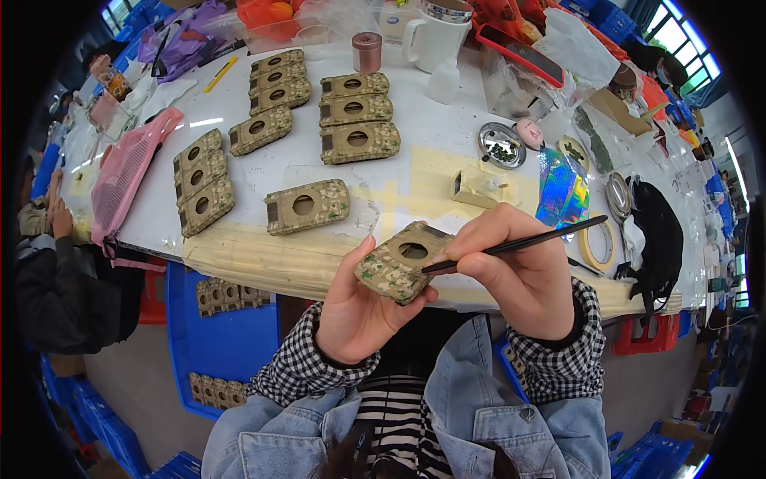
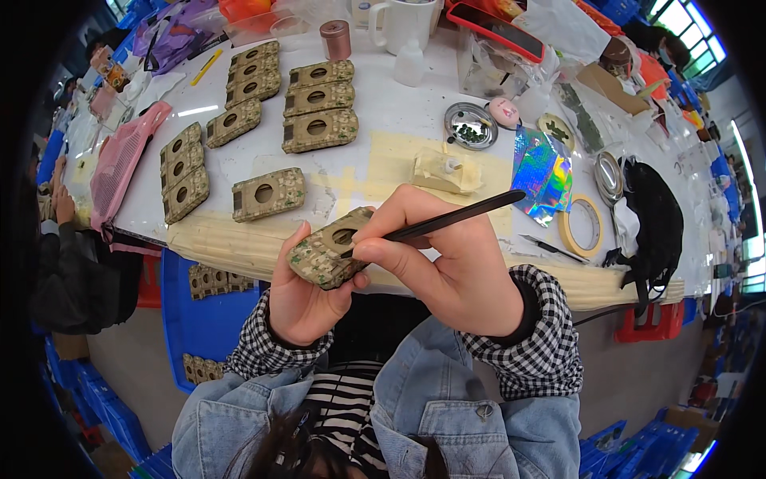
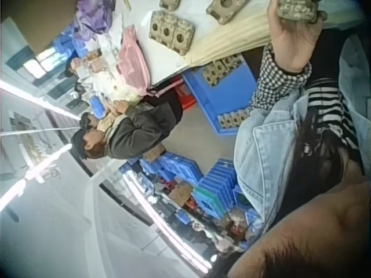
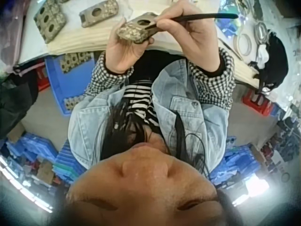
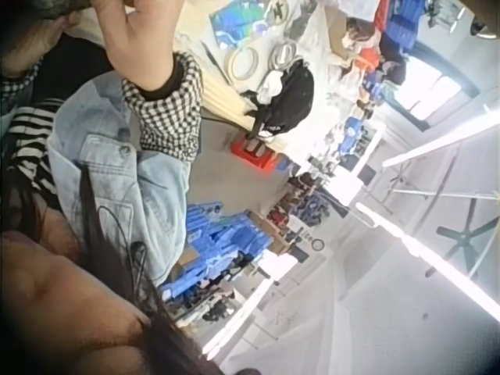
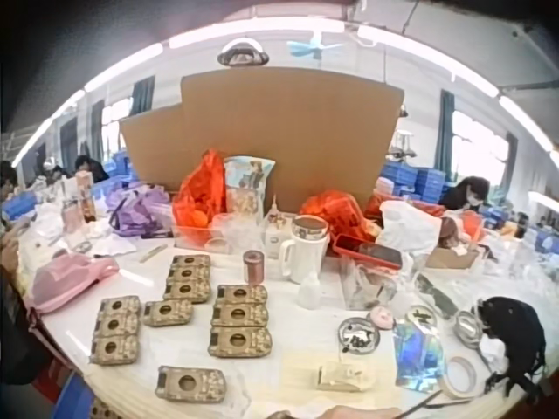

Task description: Painting and detailing miniature toy tank models using a brush and tweezers.

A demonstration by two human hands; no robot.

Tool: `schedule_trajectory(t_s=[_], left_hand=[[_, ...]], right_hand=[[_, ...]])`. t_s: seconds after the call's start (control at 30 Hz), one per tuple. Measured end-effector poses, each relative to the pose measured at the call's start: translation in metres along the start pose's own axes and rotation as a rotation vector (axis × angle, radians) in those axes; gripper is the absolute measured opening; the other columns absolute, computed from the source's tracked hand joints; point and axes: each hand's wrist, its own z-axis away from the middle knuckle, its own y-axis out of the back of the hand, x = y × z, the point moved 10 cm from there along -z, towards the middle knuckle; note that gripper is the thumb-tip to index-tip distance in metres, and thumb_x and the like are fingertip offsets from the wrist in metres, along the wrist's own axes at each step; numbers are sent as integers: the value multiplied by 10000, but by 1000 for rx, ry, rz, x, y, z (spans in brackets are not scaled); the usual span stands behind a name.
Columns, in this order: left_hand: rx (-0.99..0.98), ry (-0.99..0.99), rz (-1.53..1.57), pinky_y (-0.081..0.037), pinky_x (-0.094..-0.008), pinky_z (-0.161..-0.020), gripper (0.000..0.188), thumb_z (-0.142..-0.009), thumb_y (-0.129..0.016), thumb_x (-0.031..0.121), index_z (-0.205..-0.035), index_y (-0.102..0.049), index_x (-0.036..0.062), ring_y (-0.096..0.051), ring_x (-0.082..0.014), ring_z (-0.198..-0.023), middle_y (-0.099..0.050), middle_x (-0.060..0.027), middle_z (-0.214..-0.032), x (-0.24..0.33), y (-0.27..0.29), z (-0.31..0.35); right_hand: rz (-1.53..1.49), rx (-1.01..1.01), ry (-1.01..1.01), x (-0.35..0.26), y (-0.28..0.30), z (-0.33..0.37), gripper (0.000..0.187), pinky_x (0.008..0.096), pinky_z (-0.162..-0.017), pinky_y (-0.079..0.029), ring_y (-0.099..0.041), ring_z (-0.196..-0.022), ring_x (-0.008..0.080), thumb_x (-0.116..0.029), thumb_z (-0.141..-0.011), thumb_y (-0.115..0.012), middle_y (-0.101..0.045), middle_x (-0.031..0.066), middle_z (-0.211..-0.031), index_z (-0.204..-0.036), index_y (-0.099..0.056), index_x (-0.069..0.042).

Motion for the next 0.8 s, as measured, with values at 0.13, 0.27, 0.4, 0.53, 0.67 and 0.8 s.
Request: schedule_trajectory(t_s=[0.13,0.27,0.4,0.53,0.67,0.8], left_hand=[[-3,-6,3,-558,-340,-876,549,-1008,-314,421,-1376,-369,18,-625,-316,-1010,-562,-202,-1222,1,-1,0],[-14,-11,4,-557,-339,-877,554,-1009,-301,423,-1394,-346,27,-624,-318,-1010,-561,-212,-1217,0,-1,-1],[66,-44,42,-614,-345,-769,614,-999,-294,462,-1329,-385,-47,-618,-372,-987,-579,-238,-1131,1,3,-1],[69,-43,40,-614,-345,-767,613,-999,-295,460,-1333,-383,-45,-618,-372,-989,-577,-237,-1134,2,3,-1],[64,-43,43,-614,-347,-766,614,-998,-295,461,-1336,-378,-45,-620,-372,-987,-575,-239,-1136,2,3,-1],[71,-47,58,-613,-350,-770,614,-998,-296,459,-1342,-369,-44,-620,-375,-988,-572,-243,-1141,2,4,-1]], right_hand=[[2,0,-1,2,0,-1,86,238,-680,-496,-625,-772,123,-48,-900,-619,-600,70,-828,-910,-596,34],[-9,6,-29,4,0,-1,89,234,-671,-497,-623,-773,116,-52,-897,-625,-603,66,-832,-911,-598,32],[-11,12,-26,4,0,0,89,232,-670,-496,-621,-772,113,-54,-896,-628,-603,62,-832,-911,-599,29],[8,10,-21,4,0,-1,90,231,-673,-495,-617,-767,111,-55,-896,-629,-602,60,-826,-911,-599,28],[7,11,-10,4,0,-1,89,234,-671,-491,-618,-761,117,-55,-893,-632,-601,62,-819,-908,-603,28],[4,12,0,4,0,-2,89,238,-668,-488,-621,-759,123,-54,-888,-636,-601,65,-817,-905,-609,29]])
